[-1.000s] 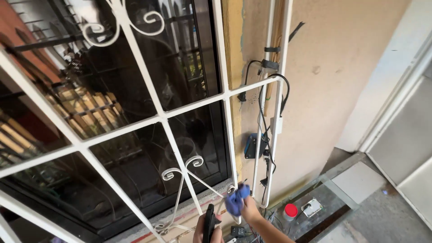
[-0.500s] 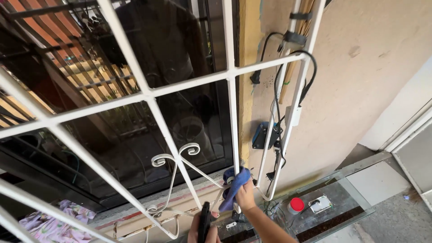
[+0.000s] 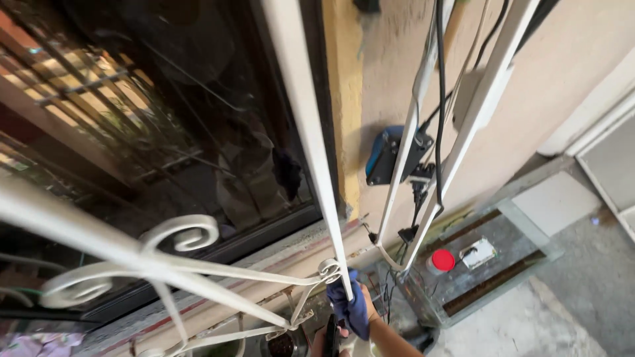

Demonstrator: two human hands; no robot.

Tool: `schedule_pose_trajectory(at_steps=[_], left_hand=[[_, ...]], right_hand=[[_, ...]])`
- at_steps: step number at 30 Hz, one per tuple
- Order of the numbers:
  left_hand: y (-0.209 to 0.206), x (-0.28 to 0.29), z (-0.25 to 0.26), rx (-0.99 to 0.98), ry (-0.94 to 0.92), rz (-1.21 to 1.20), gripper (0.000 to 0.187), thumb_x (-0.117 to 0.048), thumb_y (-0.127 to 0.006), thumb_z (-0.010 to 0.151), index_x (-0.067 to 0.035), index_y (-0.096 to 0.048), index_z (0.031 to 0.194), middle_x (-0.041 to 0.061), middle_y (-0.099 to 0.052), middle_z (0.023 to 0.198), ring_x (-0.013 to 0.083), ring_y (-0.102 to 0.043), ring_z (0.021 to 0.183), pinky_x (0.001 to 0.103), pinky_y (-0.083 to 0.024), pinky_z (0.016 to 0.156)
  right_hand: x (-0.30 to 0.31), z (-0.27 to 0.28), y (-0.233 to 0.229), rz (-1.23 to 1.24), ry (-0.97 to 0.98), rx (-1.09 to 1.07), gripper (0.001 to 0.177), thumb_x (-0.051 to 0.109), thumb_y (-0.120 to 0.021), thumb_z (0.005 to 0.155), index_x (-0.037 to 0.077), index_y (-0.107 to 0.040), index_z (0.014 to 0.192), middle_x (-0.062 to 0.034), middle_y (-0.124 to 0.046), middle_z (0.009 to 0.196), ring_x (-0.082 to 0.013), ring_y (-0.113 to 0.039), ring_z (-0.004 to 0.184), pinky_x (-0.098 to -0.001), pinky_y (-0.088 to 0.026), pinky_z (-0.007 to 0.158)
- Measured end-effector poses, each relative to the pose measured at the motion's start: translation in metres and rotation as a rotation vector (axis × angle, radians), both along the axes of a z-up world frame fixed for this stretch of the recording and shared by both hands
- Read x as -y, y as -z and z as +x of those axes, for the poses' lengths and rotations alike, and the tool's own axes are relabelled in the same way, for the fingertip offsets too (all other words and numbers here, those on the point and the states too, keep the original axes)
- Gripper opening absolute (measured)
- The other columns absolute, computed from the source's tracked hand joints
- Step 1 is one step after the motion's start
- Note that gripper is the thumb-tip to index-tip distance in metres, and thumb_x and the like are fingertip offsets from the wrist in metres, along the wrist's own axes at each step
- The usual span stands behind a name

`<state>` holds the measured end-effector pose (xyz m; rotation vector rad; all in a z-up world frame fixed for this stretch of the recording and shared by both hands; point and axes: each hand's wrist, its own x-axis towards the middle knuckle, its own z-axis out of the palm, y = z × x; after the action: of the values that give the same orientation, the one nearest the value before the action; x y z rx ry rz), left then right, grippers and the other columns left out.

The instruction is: The person is seen cleaning the window using a spray and cloth.

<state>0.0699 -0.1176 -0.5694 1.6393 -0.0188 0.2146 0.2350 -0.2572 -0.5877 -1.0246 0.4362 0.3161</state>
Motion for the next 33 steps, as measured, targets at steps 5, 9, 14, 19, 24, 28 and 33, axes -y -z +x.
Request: schedule_pose_trajectory(at_steps=[5,9,14,19,24,28,33], left_hand=[[0.009,0.015,0.014,-0.152,-0.111,0.034,0.058,-0.001,-0.072,0.066,-0.008,-0.061,0.122,0.009,-0.075,0.102,0.0175,-0.068,0.085,0.030,-0.054,0.077],[-0.023,0.014,-0.010,-0.549,-0.091,-0.150,0.058,-0.006,-0.065,0.071,-0.013,-0.059,0.129,0.007,-0.075,0.104,0.0228,-0.059,0.064,0.035,-0.049,0.062],[0.011,0.012,-0.026,0.071,-0.075,0.060,0.050,0.000,-0.069,0.079,-0.005,-0.062,0.128,0.012,-0.074,0.111,0.0203,-0.068,0.096,0.034,-0.050,0.088],[-0.099,0.030,-0.007,-0.516,-0.183,-0.114,0.045,-0.007,-0.061,0.075,-0.006,-0.062,0.121,0.010,-0.076,0.105,0.0183,-0.066,0.066,0.033,-0.056,0.061],[-0.099,0.030,-0.002,-0.744,-0.248,0.065,0.047,-0.006,-0.057,0.077,-0.007,-0.063,0.123,0.006,-0.074,0.109,0.0313,-0.062,0.058,0.040,-0.054,0.059],[0.008,0.004,-0.019,-0.140,-0.238,0.115,0.041,-0.005,-0.060,0.074,-0.003,-0.062,0.115,0.010,-0.074,0.104,0.0203,-0.071,0.094,0.033,-0.057,0.088],[0.033,-0.015,-0.008,-0.147,-0.154,0.001,0.048,-0.005,-0.064,0.071,0.000,-0.059,0.118,0.014,-0.074,0.105,0.0242,-0.071,0.097,0.037,-0.053,0.089]], right_hand=[[0.021,0.020,0.118,0.033,-0.251,0.376,0.028,0.025,-0.063,0.099,0.003,-0.068,0.117,-0.0051,-0.067,0.109,-0.0166,-0.066,0.095,-0.0309,-0.056,0.085],[0.039,-0.031,0.026,-0.285,-0.212,0.533,0.030,0.022,-0.062,0.101,0.001,-0.067,0.121,-0.0048,-0.065,0.116,-0.0175,-0.064,0.102,-0.0310,-0.054,0.089],[0.043,-0.065,-0.270,-0.559,-0.136,0.662,0.053,-0.004,-0.073,0.068,0.002,-0.064,0.120,-0.0037,-0.065,0.094,-0.0112,-0.062,0.075,-0.0267,-0.053,0.065],[0.099,-0.081,-0.237,-0.224,-0.196,0.384,0.023,-0.015,-0.076,0.067,-0.004,-0.071,0.088,-0.0097,-0.073,0.084,-0.0155,-0.066,0.072,-0.0339,-0.054,0.061],[0.037,-0.018,-0.243,0.556,-0.414,-0.145,0.015,0.007,-0.064,0.093,-0.006,-0.068,0.087,-0.0149,-0.067,0.079,-0.0241,-0.066,0.068,-0.0408,-0.055,0.056],[0.004,0.030,-0.160,0.676,-0.125,-0.671,0.033,0.023,-0.044,0.108,-0.002,-0.067,0.106,-0.0188,-0.072,0.088,-0.0285,-0.070,0.077,-0.0446,-0.060,0.066],[-0.009,0.056,-0.063,0.516,-0.188,-0.599,0.028,0.033,-0.051,0.098,0.013,-0.071,0.094,-0.0061,-0.068,0.072,-0.0224,-0.064,0.059,-0.0398,-0.052,0.048]])
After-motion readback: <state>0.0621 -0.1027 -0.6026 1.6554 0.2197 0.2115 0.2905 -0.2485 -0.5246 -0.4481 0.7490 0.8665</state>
